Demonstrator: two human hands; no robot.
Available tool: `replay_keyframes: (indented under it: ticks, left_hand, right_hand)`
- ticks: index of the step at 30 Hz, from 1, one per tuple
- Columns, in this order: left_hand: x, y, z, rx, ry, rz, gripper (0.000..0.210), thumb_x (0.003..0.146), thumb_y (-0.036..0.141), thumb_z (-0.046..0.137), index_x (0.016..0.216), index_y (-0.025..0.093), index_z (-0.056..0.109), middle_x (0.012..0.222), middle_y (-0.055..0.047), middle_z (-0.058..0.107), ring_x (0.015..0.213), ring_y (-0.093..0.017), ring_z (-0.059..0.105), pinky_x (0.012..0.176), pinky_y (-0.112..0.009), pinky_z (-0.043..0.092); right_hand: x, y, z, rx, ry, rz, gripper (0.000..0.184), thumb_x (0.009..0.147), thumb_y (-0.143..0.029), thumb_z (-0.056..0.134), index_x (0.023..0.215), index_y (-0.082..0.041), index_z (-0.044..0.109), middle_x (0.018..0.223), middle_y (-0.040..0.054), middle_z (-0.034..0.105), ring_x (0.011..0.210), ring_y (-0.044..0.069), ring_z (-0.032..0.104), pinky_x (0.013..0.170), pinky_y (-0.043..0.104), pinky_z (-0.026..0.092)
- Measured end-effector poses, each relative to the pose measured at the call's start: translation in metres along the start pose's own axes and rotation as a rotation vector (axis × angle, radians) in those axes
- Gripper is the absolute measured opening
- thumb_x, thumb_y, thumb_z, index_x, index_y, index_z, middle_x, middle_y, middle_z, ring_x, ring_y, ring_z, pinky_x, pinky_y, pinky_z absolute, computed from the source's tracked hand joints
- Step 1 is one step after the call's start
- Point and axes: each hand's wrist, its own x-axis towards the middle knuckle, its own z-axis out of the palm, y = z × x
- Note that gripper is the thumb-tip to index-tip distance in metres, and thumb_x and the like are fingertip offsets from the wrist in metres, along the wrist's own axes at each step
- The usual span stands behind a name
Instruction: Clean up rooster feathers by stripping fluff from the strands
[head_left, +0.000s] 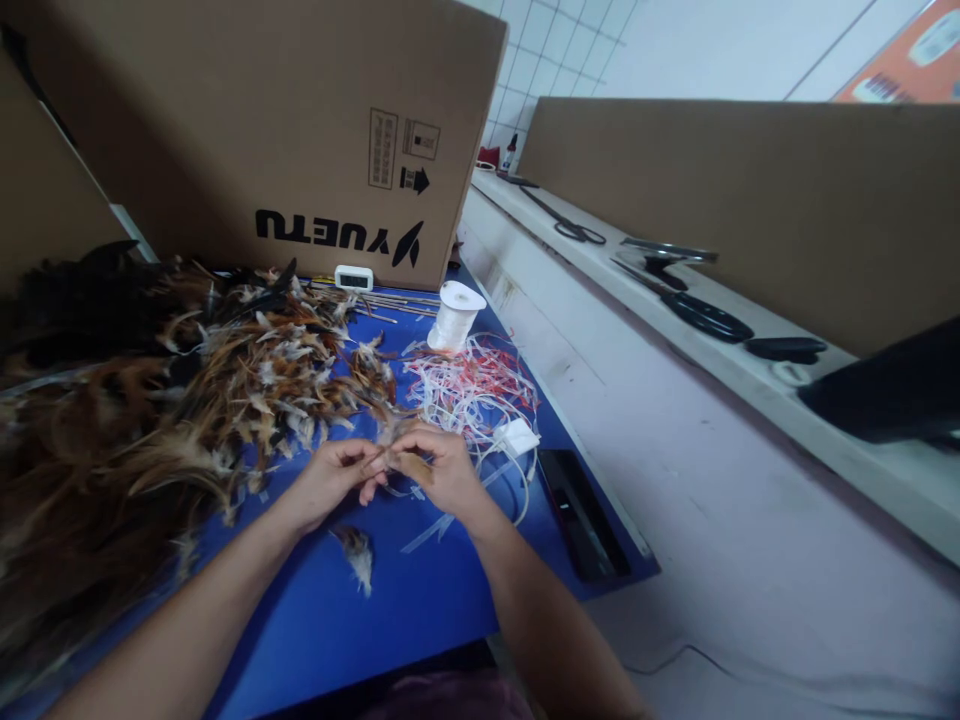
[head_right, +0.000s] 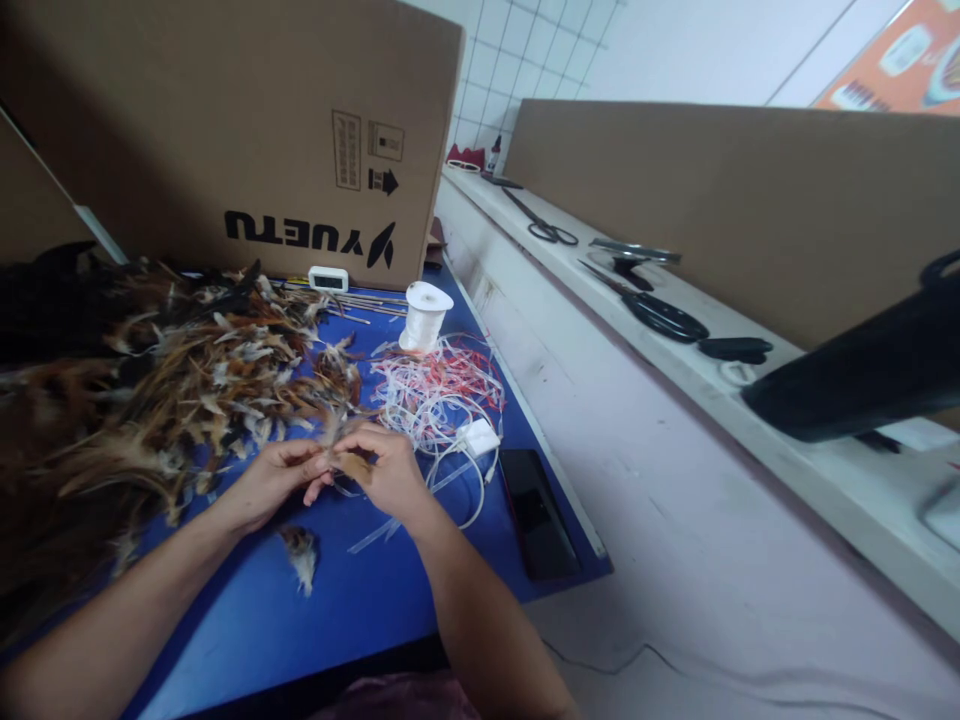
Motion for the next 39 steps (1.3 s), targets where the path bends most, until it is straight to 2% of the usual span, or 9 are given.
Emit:
replay_keyframes:
  ticks: [4, 6, 11, 15, 20, 29, 32, 36, 39]
  left_hand:
    - [0.000, -0.001, -0.003, -0.013, 0.048, 0.055, 0.026, 0.075, 0.038, 0.069, 0.070, 0.013, 0.067, 0.055, 0.001, 0.060, 0.044, -0.008, 0.049, 0.047, -0.020, 0.040]
    - [0.001, -0.003, -0.007, -0.002, 0.069, 0.081, 0.024, 0.076, 0.037, 0.069, 0.071, 0.014, 0.067, 0.053, 0.001, 0.059, 0.044, -0.008, 0.050, 0.049, -0.020, 0.039]
    - [0.002, -0.004, -0.015, 0.067, 0.148, 0.200, 0.024, 0.078, 0.039, 0.067, 0.073, 0.015, 0.068, 0.051, 0.001, 0.059, 0.045, -0.009, 0.050, 0.051, -0.022, 0.039]
    - [0.003, 0.002, -0.019, 0.141, 0.237, 0.268, 0.023, 0.079, 0.037, 0.067, 0.073, 0.015, 0.068, 0.049, 0.002, 0.058, 0.046, -0.009, 0.050, 0.053, -0.022, 0.040]
    - [0.004, 0.004, -0.021, 0.092, 0.332, 0.326, 0.020, 0.078, 0.035, 0.068, 0.071, 0.016, 0.068, 0.051, 0.002, 0.059, 0.047, -0.009, 0.051, 0.057, -0.023, 0.042]
    - [0.007, 0.001, -0.021, 0.031, 0.367, 0.293, 0.022, 0.077, 0.036, 0.068, 0.071, 0.014, 0.068, 0.056, 0.000, 0.062, 0.045, -0.008, 0.050, 0.050, -0.022, 0.041]
    - [0.007, 0.001, -0.020, 0.010, 0.364, 0.284, 0.022, 0.076, 0.035, 0.069, 0.071, 0.014, 0.068, 0.058, -0.001, 0.063, 0.044, -0.008, 0.050, 0.048, -0.022, 0.041]
    - [0.006, 0.004, -0.018, -0.009, 0.373, 0.267, 0.019, 0.074, 0.031, 0.071, 0.070, 0.013, 0.067, 0.060, -0.001, 0.064, 0.045, -0.008, 0.050, 0.049, -0.022, 0.041]
    - [0.005, 0.006, -0.017, -0.007, 0.362, 0.270, 0.018, 0.077, 0.030, 0.069, 0.069, 0.014, 0.066, 0.057, 0.000, 0.062, 0.046, -0.007, 0.049, 0.051, -0.022, 0.041]
  right_hand:
    - [0.000, -0.001, 0.001, 0.019, 0.057, 0.124, 0.007, 0.073, -0.025, 0.068, 0.075, -0.019, 0.066, 0.069, -0.0017, 0.060, 0.063, 0.012, 0.053, 0.062, 0.025, 0.044]
    - [0.000, 0.001, 0.001, 0.061, 0.077, 0.178, 0.013, 0.070, -0.026, 0.070, 0.081, -0.019, 0.066, 0.073, -0.0013, 0.063, 0.066, 0.012, 0.056, 0.064, 0.025, 0.045]
    - [-0.002, 0.007, 0.000, 0.075, 0.074, 0.201, 0.017, 0.072, -0.026, 0.068, 0.087, -0.019, 0.067, 0.079, 0.0012, 0.066, 0.070, 0.013, 0.059, 0.066, 0.026, 0.047]
    - [-0.005, 0.003, -0.001, -0.029, -0.053, 0.196, 0.008, 0.076, -0.023, 0.066, 0.082, -0.018, 0.069, 0.075, 0.0003, 0.065, 0.064, 0.011, 0.055, 0.061, 0.023, 0.044]
    - [-0.010, -0.014, 0.000, -0.225, -0.317, 0.095, 0.004, 0.078, -0.021, 0.065, 0.076, -0.019, 0.068, 0.072, -0.0018, 0.062, 0.061, 0.009, 0.053, 0.060, 0.021, 0.041]
    - [-0.027, -0.031, 0.024, -0.741, -0.598, -0.022, 0.034, 0.073, -0.051, 0.069, 0.078, -0.018, 0.063, 0.079, 0.0040, 0.067, 0.073, 0.019, 0.061, 0.063, 0.028, 0.037]
    - [-0.032, -0.032, 0.030, -0.774, -0.686, -0.047, 0.026, 0.077, -0.044, 0.065, 0.081, -0.018, 0.062, 0.083, 0.0041, 0.068, 0.073, 0.019, 0.061, 0.060, 0.028, 0.036]
    - [-0.032, -0.029, 0.029, -0.726, -0.719, -0.059, 0.007, 0.081, -0.024, 0.057, 0.078, -0.019, 0.062, 0.079, 0.0017, 0.067, 0.069, 0.016, 0.060, 0.058, 0.027, 0.034]
    - [-0.026, -0.025, 0.023, -0.594, -0.629, 0.030, 0.005, 0.078, -0.019, 0.059, 0.073, -0.019, 0.061, 0.074, -0.0009, 0.065, 0.064, 0.012, 0.056, 0.057, 0.024, 0.034]
